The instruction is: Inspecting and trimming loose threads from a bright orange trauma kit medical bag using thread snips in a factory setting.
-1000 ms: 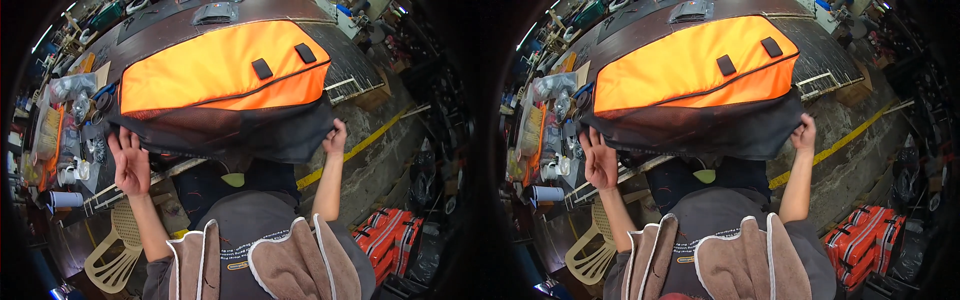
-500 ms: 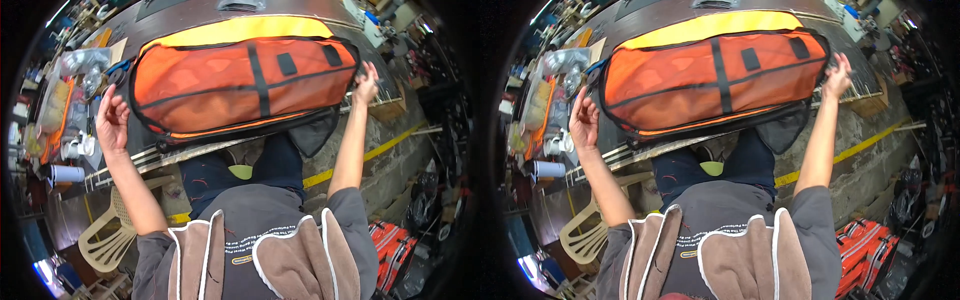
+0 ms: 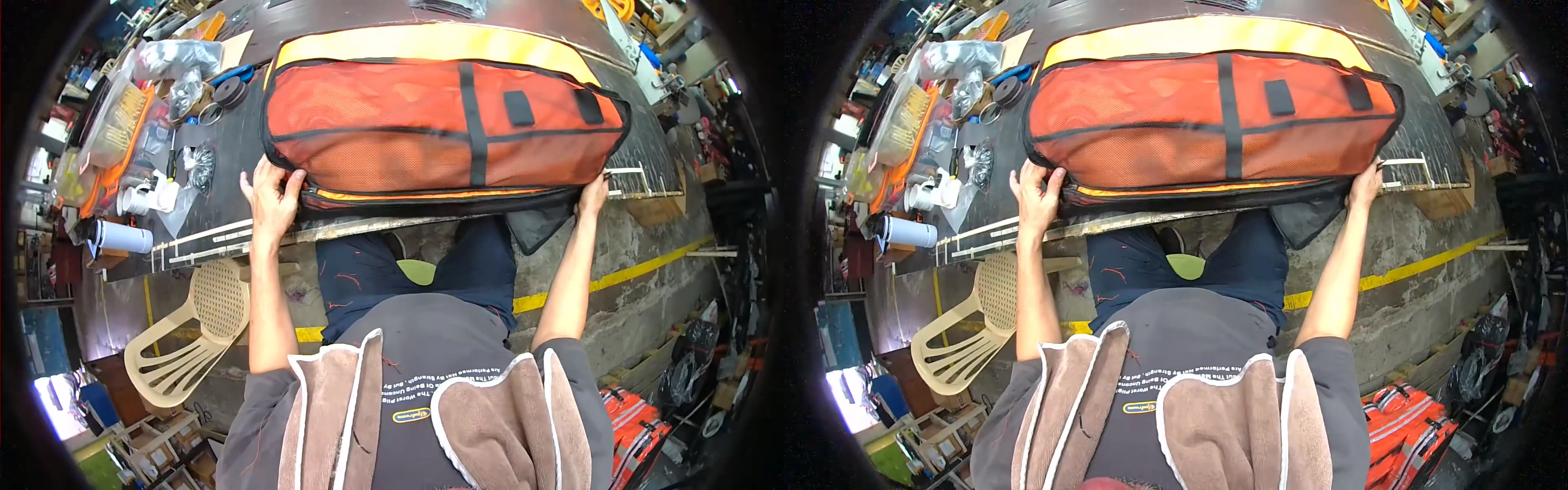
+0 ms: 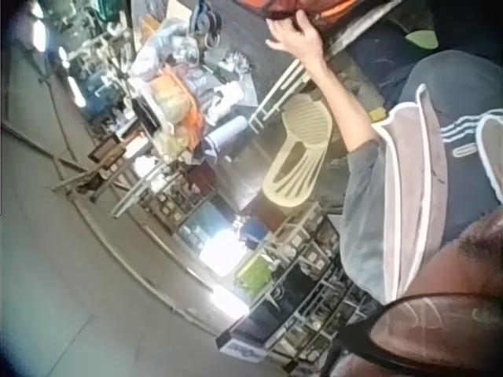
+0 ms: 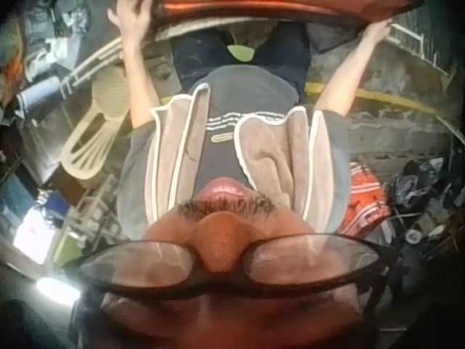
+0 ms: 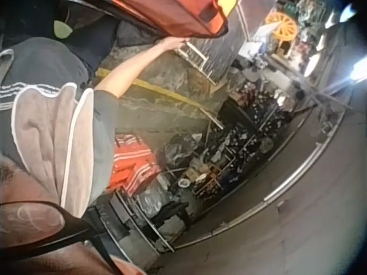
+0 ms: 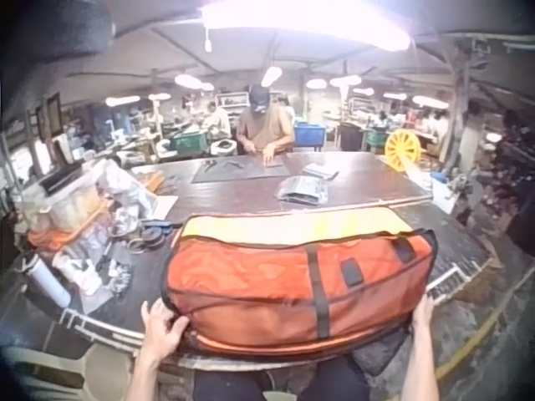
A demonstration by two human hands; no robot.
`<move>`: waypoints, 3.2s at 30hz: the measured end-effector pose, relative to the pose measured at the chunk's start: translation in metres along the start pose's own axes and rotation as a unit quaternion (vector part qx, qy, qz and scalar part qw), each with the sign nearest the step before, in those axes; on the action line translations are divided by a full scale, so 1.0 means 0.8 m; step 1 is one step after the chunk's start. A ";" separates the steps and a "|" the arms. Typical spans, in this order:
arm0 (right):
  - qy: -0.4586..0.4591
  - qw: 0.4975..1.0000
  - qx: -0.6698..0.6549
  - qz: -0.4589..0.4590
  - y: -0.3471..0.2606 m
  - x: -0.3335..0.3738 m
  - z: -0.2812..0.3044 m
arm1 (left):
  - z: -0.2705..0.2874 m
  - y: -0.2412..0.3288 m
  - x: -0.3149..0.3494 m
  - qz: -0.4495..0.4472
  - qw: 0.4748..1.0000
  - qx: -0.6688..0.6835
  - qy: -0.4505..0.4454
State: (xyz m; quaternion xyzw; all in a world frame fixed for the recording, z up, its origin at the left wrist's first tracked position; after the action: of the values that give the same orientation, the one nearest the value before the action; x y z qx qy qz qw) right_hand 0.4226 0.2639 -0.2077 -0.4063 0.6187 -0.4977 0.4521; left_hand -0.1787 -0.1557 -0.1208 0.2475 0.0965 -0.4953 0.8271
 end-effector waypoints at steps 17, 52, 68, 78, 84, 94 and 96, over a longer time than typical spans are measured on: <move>0.010 0.985 -0.155 -0.078 -0.093 -0.001 -0.026 | 0.017 0.040 -0.003 0.044 0.954 0.295 -0.012; -0.420 0.710 0.266 0.499 -0.387 0.314 -0.251 | 0.147 0.041 -0.136 0.092 0.943 0.310 -0.083; -0.212 0.847 0.340 0.350 -0.470 0.156 -0.108 | 0.215 0.321 -0.104 -0.229 0.961 -0.057 0.147; -0.229 0.758 0.370 0.486 -0.375 0.153 -0.164 | 0.062 0.382 -0.115 -0.250 0.967 -0.029 0.036; -0.208 0.742 0.397 0.498 -0.357 0.155 -0.183 | 0.033 0.374 -0.125 -0.233 0.970 -0.047 0.053; -0.189 0.753 0.373 0.509 -0.365 0.162 -0.173 | 0.074 0.362 -0.143 -0.186 0.973 -0.061 0.122; -0.198 0.758 0.363 0.503 -0.371 0.166 -0.172 | 0.089 0.356 -0.145 -0.182 0.974 -0.057 0.125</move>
State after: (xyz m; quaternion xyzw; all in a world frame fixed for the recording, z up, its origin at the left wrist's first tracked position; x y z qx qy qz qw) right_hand 0.2713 0.1201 0.0769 0.0689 0.4032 -0.2941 0.8638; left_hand 0.0052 0.0077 0.0763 0.2387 0.2707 -0.5964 0.7170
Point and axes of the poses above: each hand's wrist, its own x-axis away from the middle knuckle, its own z-axis out of the back of the hand, y = z × x, the point moved 8 cm from there along -x, towards the middle knuckle, and after that the axes turned 8 degrees about -x, right-handed, at the moved point
